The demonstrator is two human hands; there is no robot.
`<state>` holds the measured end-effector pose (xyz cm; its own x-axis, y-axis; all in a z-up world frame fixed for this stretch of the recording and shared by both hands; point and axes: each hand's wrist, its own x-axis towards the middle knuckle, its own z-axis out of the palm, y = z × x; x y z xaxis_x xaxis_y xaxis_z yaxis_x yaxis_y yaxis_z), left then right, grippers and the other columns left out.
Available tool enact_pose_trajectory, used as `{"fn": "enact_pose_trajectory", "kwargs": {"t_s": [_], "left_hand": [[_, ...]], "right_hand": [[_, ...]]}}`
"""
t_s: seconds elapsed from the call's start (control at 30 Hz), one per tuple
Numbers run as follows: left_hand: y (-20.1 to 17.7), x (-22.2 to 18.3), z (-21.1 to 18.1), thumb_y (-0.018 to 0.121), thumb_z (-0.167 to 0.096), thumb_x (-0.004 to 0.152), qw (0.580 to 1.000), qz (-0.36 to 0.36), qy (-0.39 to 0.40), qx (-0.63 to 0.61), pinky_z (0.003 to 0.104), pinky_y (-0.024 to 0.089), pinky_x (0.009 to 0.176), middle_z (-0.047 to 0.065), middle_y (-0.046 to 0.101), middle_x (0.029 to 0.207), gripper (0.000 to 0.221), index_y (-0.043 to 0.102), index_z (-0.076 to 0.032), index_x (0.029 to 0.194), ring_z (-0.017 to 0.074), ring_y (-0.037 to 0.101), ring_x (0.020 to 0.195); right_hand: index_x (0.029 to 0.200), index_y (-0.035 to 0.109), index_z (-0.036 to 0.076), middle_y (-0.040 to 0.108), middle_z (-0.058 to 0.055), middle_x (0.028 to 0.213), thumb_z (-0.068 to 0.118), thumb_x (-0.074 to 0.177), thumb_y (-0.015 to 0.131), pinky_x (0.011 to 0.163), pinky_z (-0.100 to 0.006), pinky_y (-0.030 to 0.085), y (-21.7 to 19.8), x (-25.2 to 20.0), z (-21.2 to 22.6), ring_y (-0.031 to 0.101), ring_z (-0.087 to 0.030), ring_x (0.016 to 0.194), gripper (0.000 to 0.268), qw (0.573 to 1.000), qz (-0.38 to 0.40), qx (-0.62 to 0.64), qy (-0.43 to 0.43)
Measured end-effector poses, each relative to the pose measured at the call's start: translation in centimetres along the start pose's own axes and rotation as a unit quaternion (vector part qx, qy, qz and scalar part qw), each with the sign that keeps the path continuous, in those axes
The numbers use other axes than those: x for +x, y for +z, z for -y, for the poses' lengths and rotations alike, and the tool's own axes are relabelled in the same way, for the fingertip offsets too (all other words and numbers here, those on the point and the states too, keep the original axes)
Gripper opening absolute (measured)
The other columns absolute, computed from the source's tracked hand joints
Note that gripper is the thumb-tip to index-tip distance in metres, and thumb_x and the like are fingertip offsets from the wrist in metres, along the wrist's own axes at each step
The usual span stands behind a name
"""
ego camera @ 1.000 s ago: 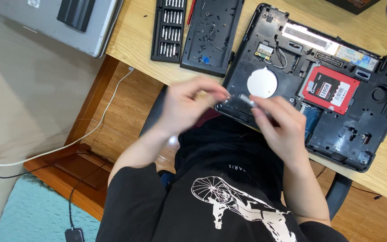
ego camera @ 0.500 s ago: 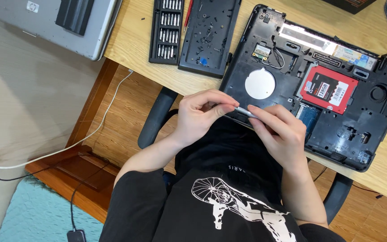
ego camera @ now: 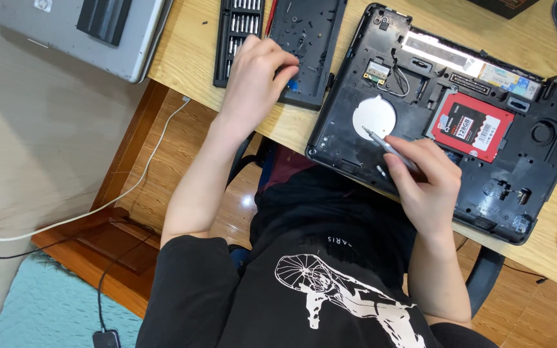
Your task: Repairing and disassembling a laptop, including handling RAM and SSD components.
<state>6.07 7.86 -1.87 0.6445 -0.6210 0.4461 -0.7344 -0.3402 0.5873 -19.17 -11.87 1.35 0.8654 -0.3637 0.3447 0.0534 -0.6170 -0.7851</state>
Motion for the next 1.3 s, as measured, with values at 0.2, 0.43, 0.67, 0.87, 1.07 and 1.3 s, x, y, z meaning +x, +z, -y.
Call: {"fn": "enact_pose_trajectory", "kwargs": {"t_s": [0.2, 0.43, 0.67, 0.87, 1.07, 1.3], "left_hand": [[0.3, 1.1, 0.4, 0.083, -0.013, 0.088, 0.998, 0.045, 0.033, 0.028, 0.041, 0.047, 0.089, 0.006, 0.070, 0.092, 0.013, 0.082, -0.005, 0.098, 0.0271, 0.059, 0.095], [-0.1, 1.7, -0.1, 0.085, -0.016, 0.089, 0.992, 0.052, 0.081, 0.079, 0.039, 0.040, 0.088, 0.003, 0.064, 0.088, 0.007, 0.081, -0.010, 0.092, 0.0236, 0.055, 0.095], [-0.9, 1.1, -0.8, 0.074, -0.025, 0.104, 0.927, 0.070, -0.085, -0.359, 0.026, 0.048, 0.082, -0.004, 0.067, 0.099, 0.019, 0.076, -0.006, 0.107, 0.0077, 0.060, 0.090], [0.3, -0.3, -1.8, 0.071, -0.030, 0.105, 0.711, 0.112, -0.164, -0.675, 0.024, 0.043, 0.076, 0.000, 0.061, 0.090, 0.031, 0.072, 0.000, 0.103, 0.0073, 0.050, 0.081], [0.2, -0.5, -1.7, 0.068, -0.031, 0.108, 0.703, 0.117, -0.162, -0.682, 0.024, 0.043, 0.077, 0.000, 0.060, 0.091, 0.030, 0.070, -0.001, 0.104, 0.0065, 0.049, 0.082], [1.5, -0.3, 0.0, 0.075, -0.016, 0.100, 0.998, -0.052, -0.008, -0.027, 0.032, 0.049, 0.084, 0.004, 0.065, 0.094, 0.014, 0.075, -0.003, 0.097, 0.0199, 0.056, 0.094]], "right_hand": [[0.121, 0.073, -0.001, 0.066, -0.008, 0.093, -0.006, 0.097, 0.077, 0.065, -0.021, 0.042, 0.0, 0.0, -0.1, 0.057, -0.011, 0.079, 0.025, 1.000, -0.003, 0.003, 0.009], [0.122, 0.073, -0.001, 0.066, -0.008, 0.094, -0.006, 0.097, 0.077, 0.064, -0.021, 0.042, 0.1, 0.0, -0.2, 0.057, -0.011, 0.078, 0.025, 1.000, 0.003, 0.012, 0.009], [0.123, 0.073, -0.001, 0.063, -0.006, 0.090, -0.005, 0.099, 0.075, 0.065, -0.023, 0.039, -0.1, -0.1, -0.2, 0.053, -0.010, 0.073, 0.024, 1.000, 0.001, 0.021, 0.017], [0.122, 0.073, -0.002, 0.052, -0.004, 0.079, -0.004, 0.101, 0.071, 0.062, -0.025, 0.034, -0.1, -0.2, -0.2, 0.045, -0.010, 0.067, 0.021, 1.000, 0.004, 0.000, 0.024], [0.121, 0.073, -0.002, 0.053, -0.004, 0.078, -0.005, 0.101, 0.069, 0.061, -0.025, 0.034, 0.0, -0.2, -0.2, 0.046, -0.010, 0.067, 0.021, 1.000, 0.005, 0.005, 0.026], [0.121, 0.072, -0.003, 0.056, -0.005, 0.080, -0.005, 0.102, 0.068, 0.063, -0.025, 0.035, -0.1, -0.1, -0.1, 0.047, -0.010, 0.068, 0.020, 1.000, 0.007, 0.012, 0.026]]}}
